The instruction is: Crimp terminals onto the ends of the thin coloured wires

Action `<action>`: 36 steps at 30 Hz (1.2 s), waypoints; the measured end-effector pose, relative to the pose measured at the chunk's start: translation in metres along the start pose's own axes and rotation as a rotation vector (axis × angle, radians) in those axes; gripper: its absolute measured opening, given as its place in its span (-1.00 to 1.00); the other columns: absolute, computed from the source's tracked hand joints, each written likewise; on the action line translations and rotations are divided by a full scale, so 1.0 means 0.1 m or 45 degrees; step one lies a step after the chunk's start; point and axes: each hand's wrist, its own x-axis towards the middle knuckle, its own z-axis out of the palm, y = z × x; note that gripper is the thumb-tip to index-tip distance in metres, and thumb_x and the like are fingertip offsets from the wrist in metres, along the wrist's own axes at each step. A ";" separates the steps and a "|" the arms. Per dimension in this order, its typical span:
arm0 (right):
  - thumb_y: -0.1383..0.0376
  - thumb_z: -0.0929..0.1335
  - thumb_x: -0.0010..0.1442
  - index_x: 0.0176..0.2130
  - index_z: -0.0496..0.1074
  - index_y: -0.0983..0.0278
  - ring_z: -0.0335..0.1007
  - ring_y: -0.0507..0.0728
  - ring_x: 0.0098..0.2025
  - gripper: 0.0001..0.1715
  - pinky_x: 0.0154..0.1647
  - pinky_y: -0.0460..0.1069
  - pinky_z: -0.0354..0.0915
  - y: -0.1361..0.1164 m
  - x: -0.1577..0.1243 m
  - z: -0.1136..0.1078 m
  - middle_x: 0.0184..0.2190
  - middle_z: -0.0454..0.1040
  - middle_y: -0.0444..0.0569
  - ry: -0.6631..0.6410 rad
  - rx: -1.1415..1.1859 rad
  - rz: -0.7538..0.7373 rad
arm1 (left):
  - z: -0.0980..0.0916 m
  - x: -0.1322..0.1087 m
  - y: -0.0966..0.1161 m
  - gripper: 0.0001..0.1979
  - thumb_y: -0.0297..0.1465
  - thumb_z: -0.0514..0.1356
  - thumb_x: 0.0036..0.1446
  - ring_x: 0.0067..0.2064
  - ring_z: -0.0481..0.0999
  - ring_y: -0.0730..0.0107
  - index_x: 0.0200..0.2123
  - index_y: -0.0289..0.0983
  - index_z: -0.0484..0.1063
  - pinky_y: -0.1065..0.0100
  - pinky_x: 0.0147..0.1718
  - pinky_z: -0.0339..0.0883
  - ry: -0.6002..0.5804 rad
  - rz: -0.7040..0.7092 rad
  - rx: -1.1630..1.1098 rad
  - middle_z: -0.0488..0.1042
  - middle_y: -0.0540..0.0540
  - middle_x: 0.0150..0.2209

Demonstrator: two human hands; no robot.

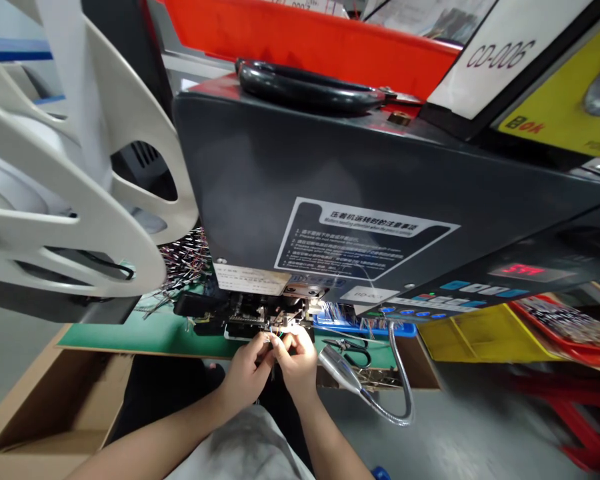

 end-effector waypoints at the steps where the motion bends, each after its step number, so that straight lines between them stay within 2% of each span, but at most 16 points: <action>1: 0.23 0.42 0.19 -0.22 0.45 0.27 0.06 -0.01 -0.65 -0.83 -0.58 -0.08 0.17 -0.01 0.00 0.00 -0.67 0.13 -0.29 -0.004 0.008 0.000 | 0.00 0.00 0.00 -0.89 -0.32 0.07 0.28 -0.41 0.42 0.38 -0.26 -0.21 0.34 0.42 -0.37 0.27 -0.002 -0.005 -0.003 0.43 0.03 -0.42; 5: 0.27 0.39 0.20 -0.28 0.51 0.27 0.16 0.01 -0.61 -0.89 -0.55 -0.06 0.24 -0.06 0.02 -0.01 -0.64 0.25 -0.22 -0.015 -0.040 -0.059 | 0.00 0.02 0.02 -0.91 -0.34 0.07 0.28 -0.35 0.47 0.35 -0.24 -0.21 0.33 0.41 -0.33 0.31 -0.032 -0.031 -0.034 0.48 0.01 -0.37; 9: 0.28 0.39 0.19 -0.26 0.57 0.28 0.27 0.05 -0.57 -0.85 -0.48 -0.02 0.34 -0.07 0.03 -0.03 -0.58 0.41 -0.13 0.000 -0.087 -0.085 | -0.01 0.02 0.04 -0.91 -0.35 0.07 0.28 -0.31 0.50 0.34 -0.20 -0.20 0.34 0.40 -0.29 0.33 -0.050 -0.044 -0.039 0.52 -0.01 -0.32; 15: 0.28 0.42 0.15 -0.24 0.58 0.26 0.21 0.03 -0.62 -0.84 -0.49 -0.02 0.35 -0.05 0.04 -0.03 -0.67 0.29 -0.21 -0.017 -0.056 -0.073 | -0.03 0.01 0.03 -0.89 -0.32 0.08 0.28 -0.33 0.50 0.32 -0.25 -0.21 0.34 0.40 -0.30 0.31 -0.039 -0.045 -0.002 0.49 0.00 -0.40; 19: 0.29 0.41 0.16 -0.26 0.57 0.26 0.20 0.04 -0.59 -0.87 -0.52 -0.04 0.31 -0.05 0.04 -0.02 -0.66 0.25 -0.22 -0.019 -0.044 -0.056 | -0.03 0.03 0.04 -0.89 -0.32 0.06 0.29 -0.31 0.49 0.33 -0.26 -0.21 0.32 0.41 -0.29 0.31 -0.047 -0.034 -0.003 0.49 0.00 -0.37; 25: 0.27 0.39 0.19 -0.27 0.45 0.26 0.05 -0.01 -0.65 -0.90 -0.58 -0.07 0.18 -0.04 0.02 0.00 -0.67 0.11 -0.30 0.000 -0.014 -0.012 | -0.03 0.03 0.04 -0.89 -0.31 0.07 0.29 -0.35 0.47 0.34 -0.25 -0.21 0.32 0.40 -0.32 0.30 -0.056 -0.050 -0.006 0.47 0.01 -0.39; 31: 0.29 0.39 0.19 -0.32 0.47 0.28 0.05 -0.01 -0.62 -0.92 -0.55 -0.07 0.15 -0.07 0.03 -0.01 -0.65 0.13 -0.27 -0.026 -0.032 0.004 | -0.02 0.03 0.02 -0.90 -0.33 0.10 0.26 -0.31 0.52 0.29 -0.21 -0.22 0.34 0.38 -0.30 0.34 -0.064 -0.091 -0.038 0.51 -0.02 -0.38; 36: 0.29 0.37 0.20 -0.40 0.43 0.28 0.09 -0.01 -0.62 -0.85 -0.55 -0.08 0.18 -0.09 0.04 -0.02 -0.66 0.13 -0.26 -0.025 -0.009 -0.010 | -0.01 0.05 0.03 -0.87 -0.32 0.08 0.28 -0.28 0.52 0.33 -0.15 -0.22 0.33 0.41 -0.30 0.36 -0.081 -0.096 -0.085 0.52 -0.03 -0.31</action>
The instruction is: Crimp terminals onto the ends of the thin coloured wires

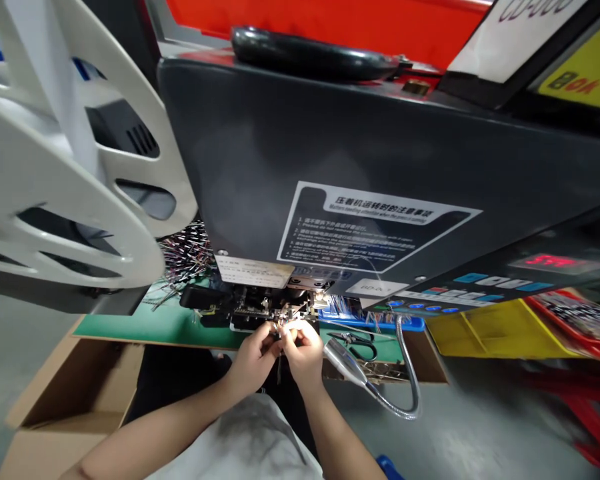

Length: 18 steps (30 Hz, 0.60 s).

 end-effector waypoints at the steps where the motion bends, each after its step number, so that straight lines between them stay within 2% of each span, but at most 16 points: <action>1: 0.29 0.37 0.20 -0.41 0.42 0.28 0.09 -0.01 -0.62 -0.85 -0.55 -0.08 0.19 0.00 0.00 0.00 -0.66 0.13 -0.27 0.005 0.000 -0.004 | 0.00 0.00 0.00 -0.87 -0.32 0.08 0.28 -0.29 0.52 0.33 -0.16 -0.22 0.33 0.41 -0.31 0.36 0.001 0.002 0.002 0.52 -0.02 -0.32; 5: 0.31 0.36 0.20 -0.35 0.46 0.29 0.06 -0.02 -0.64 -0.90 -0.58 -0.09 0.17 0.02 0.00 0.02 -0.66 0.11 -0.28 0.035 -0.018 -0.027 | -0.01 -0.02 0.00 -0.89 -0.37 0.09 0.27 -0.33 0.49 0.35 -0.16 -0.22 0.36 0.42 -0.32 0.31 0.013 0.028 0.067 0.49 0.01 -0.37; 11: 0.34 0.38 0.17 -0.25 0.56 0.28 0.21 0.03 -0.59 -0.86 -0.49 -0.05 0.29 0.03 -0.01 -0.01 -0.63 0.29 -0.20 0.019 -0.086 -0.087 | -0.03 -0.03 0.02 -0.88 -0.39 0.09 0.27 -0.39 0.45 0.38 -0.17 -0.21 0.40 0.43 -0.36 0.24 0.026 0.071 0.175 0.49 0.01 -0.38; 18: 0.32 0.36 0.19 -0.26 0.56 0.29 0.17 0.03 -0.61 -0.85 -0.52 -0.05 0.27 0.03 -0.01 -0.03 -0.64 0.25 -0.21 0.037 -0.125 -0.112 | -0.03 -0.02 0.04 -0.91 -0.40 0.07 0.27 -0.38 0.46 0.37 -0.21 -0.21 0.37 0.42 -0.34 0.28 0.037 0.095 0.231 0.49 0.00 -0.38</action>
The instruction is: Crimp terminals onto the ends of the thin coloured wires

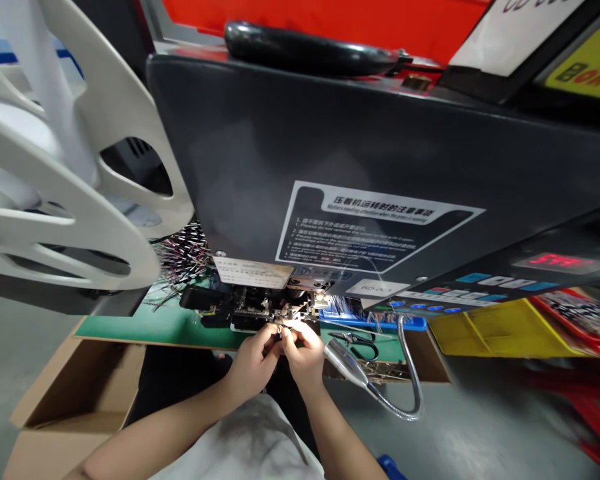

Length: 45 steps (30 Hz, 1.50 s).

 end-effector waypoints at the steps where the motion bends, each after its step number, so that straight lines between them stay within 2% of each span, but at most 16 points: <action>1: 0.32 0.37 0.19 -0.26 0.56 0.29 0.17 0.02 -0.60 -0.85 -0.51 -0.05 0.27 0.00 0.00 0.00 -0.63 0.26 -0.21 -0.008 -0.004 -0.003 | 0.00 0.00 0.00 -0.91 -0.40 0.07 0.27 -0.37 0.47 0.36 -0.20 -0.21 0.37 0.42 -0.33 0.29 0.001 -0.002 0.003 0.49 -0.01 -0.37; 6: 0.30 0.38 0.19 -0.23 0.54 0.28 0.15 0.01 -0.60 -0.86 -0.49 -0.05 0.27 -0.01 -0.01 0.00 -0.64 0.21 -0.24 -0.009 0.028 0.054 | 0.00 -0.01 -0.02 -0.85 -0.39 0.05 0.30 -0.27 0.54 0.33 -0.09 -0.19 0.35 0.41 -0.27 0.33 -0.021 -0.010 0.008 0.54 -0.04 -0.27; 11: 0.28 0.38 0.19 -0.27 0.48 0.29 0.08 -0.01 -0.64 -0.89 -0.58 -0.08 0.21 -0.01 -0.01 0.02 -0.66 0.14 -0.28 -0.006 0.059 0.084 | -0.01 -0.01 -0.04 -0.91 -0.41 0.05 0.28 -0.36 0.51 0.33 -0.19 -0.20 0.34 0.41 -0.35 0.29 -0.030 -0.020 0.070 0.50 -0.01 -0.39; 15: 0.31 0.39 0.18 -0.24 0.49 0.30 0.10 -0.02 -0.64 -0.88 -0.56 -0.08 0.24 -0.02 0.00 0.02 -0.66 0.18 -0.28 -0.032 0.043 0.081 | -0.02 0.00 -0.04 -0.91 -0.44 0.06 0.26 -0.37 0.49 0.34 -0.29 -0.21 0.33 0.42 -0.38 0.25 -0.034 -0.006 0.113 0.48 0.00 -0.40; 22: 0.33 0.38 0.18 -0.26 0.56 0.29 0.25 0.03 -0.58 -0.86 -0.49 -0.05 0.32 -0.02 0.00 -0.02 -0.58 0.39 -0.14 -0.074 0.022 0.017 | -0.04 -0.01 -0.02 -0.87 -0.47 0.05 0.27 -0.26 0.55 0.33 -0.19 -0.17 0.36 0.42 -0.30 0.29 -0.057 0.027 0.113 0.56 -0.02 -0.26; 29: 0.31 0.38 0.19 -0.23 0.59 0.29 0.28 0.05 -0.58 -0.83 -0.45 -0.02 0.35 0.01 0.01 -0.02 -0.60 0.40 -0.14 -0.063 0.005 -0.001 | -0.05 0.02 -0.01 -0.89 -0.45 0.05 0.28 -0.24 0.56 0.29 -0.19 -0.19 0.35 0.40 -0.28 0.32 -0.033 0.038 0.126 0.56 -0.05 -0.26; 33: 0.28 0.38 0.19 -0.25 0.57 0.29 0.24 0.04 -0.60 -0.83 -0.49 -0.04 0.32 0.01 0.01 0.00 -0.64 0.33 -0.18 -0.033 0.011 0.004 | -0.05 0.01 -0.01 -0.87 -0.46 0.05 0.27 -0.27 0.56 0.30 -0.18 -0.18 0.36 0.40 -0.29 0.33 -0.029 0.030 0.130 0.56 -0.04 -0.29; 39: 0.23 0.36 0.21 -0.34 0.42 0.27 0.11 -0.01 -0.65 -0.85 -0.61 -0.09 0.19 0.02 -0.01 0.02 -0.68 0.15 -0.28 -0.026 0.061 0.069 | -0.05 0.01 -0.02 -0.83 -0.47 0.05 0.27 -0.27 0.57 0.30 -0.14 -0.17 0.38 0.40 -0.29 0.34 -0.029 0.038 0.143 0.57 -0.03 -0.27; 42: 0.26 0.37 0.21 -0.29 0.46 0.28 0.11 -0.01 -0.65 -0.88 -0.60 -0.09 0.19 0.01 0.00 0.00 -0.68 0.17 -0.27 -0.078 0.063 0.080 | -0.05 0.02 -0.02 -0.85 -0.48 0.06 0.26 -0.26 0.57 0.30 -0.18 -0.18 0.39 0.42 -0.30 0.33 -0.027 0.047 0.153 0.57 -0.03 -0.28; 45: 0.29 0.37 0.18 -0.36 0.48 0.28 0.15 0.00 -0.63 -0.89 -0.57 -0.08 0.22 -0.01 0.01 -0.01 -0.66 0.22 -0.24 -0.104 0.059 0.069 | -0.05 0.01 -0.02 -0.83 -0.50 0.07 0.24 -0.25 0.58 0.31 -0.17 -0.19 0.39 0.42 -0.30 0.34 -0.026 0.052 0.157 0.58 -0.04 -0.24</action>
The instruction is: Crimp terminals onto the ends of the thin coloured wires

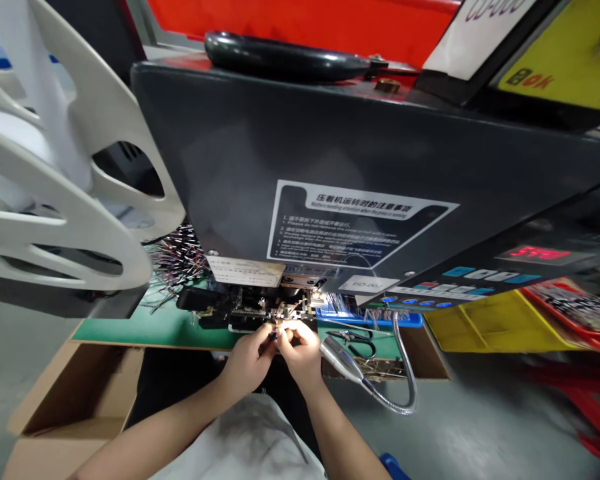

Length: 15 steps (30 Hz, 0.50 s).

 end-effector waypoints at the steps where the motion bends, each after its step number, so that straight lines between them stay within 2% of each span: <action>1: 0.31 0.37 0.18 -0.39 0.47 0.28 0.15 0.00 -0.63 -0.89 -0.56 -0.08 0.22 0.00 0.00 0.00 -0.66 0.22 -0.23 0.004 0.000 -0.003 | 0.00 0.00 0.00 -0.82 -0.51 0.06 0.24 -0.25 0.58 0.31 -0.16 -0.18 0.39 0.42 -0.30 0.34 -0.002 0.003 0.001 0.59 -0.04 -0.24; 7: 0.35 0.33 0.17 -0.41 0.38 0.27 0.21 0.00 -0.61 -0.89 -0.57 -0.09 0.25 -0.02 -0.01 0.05 -0.61 0.29 -0.19 0.060 0.005 0.000 | 0.01 -0.01 -0.01 -0.75 -0.52 0.06 0.23 -0.18 0.58 0.31 -0.09 -0.16 0.42 0.40 -0.20 0.36 -0.005 0.039 0.012 0.59 -0.05 -0.15; 10: 0.35 0.33 0.18 -0.32 0.42 0.29 0.20 0.00 -0.63 -0.94 -0.56 -0.08 0.26 -0.01 -0.01 0.06 -0.63 0.29 -0.21 0.103 -0.004 -0.015 | 0.01 -0.01 -0.01 -0.74 -0.54 0.05 0.23 -0.18 0.59 0.30 -0.11 -0.15 0.43 0.40 -0.23 0.36 0.010 0.037 0.031 0.60 -0.04 -0.17; 15: 0.35 0.37 0.16 -0.26 0.54 0.28 0.27 0.04 -0.57 -0.86 -0.49 -0.03 0.32 0.00 -0.01 0.02 -0.58 0.38 -0.14 0.083 -0.040 -0.067 | 0.00 -0.01 -0.01 -0.75 -0.52 0.04 0.25 -0.20 0.60 0.29 -0.10 -0.14 0.42 0.40 -0.26 0.36 0.022 0.031 0.059 0.60 -0.03 -0.18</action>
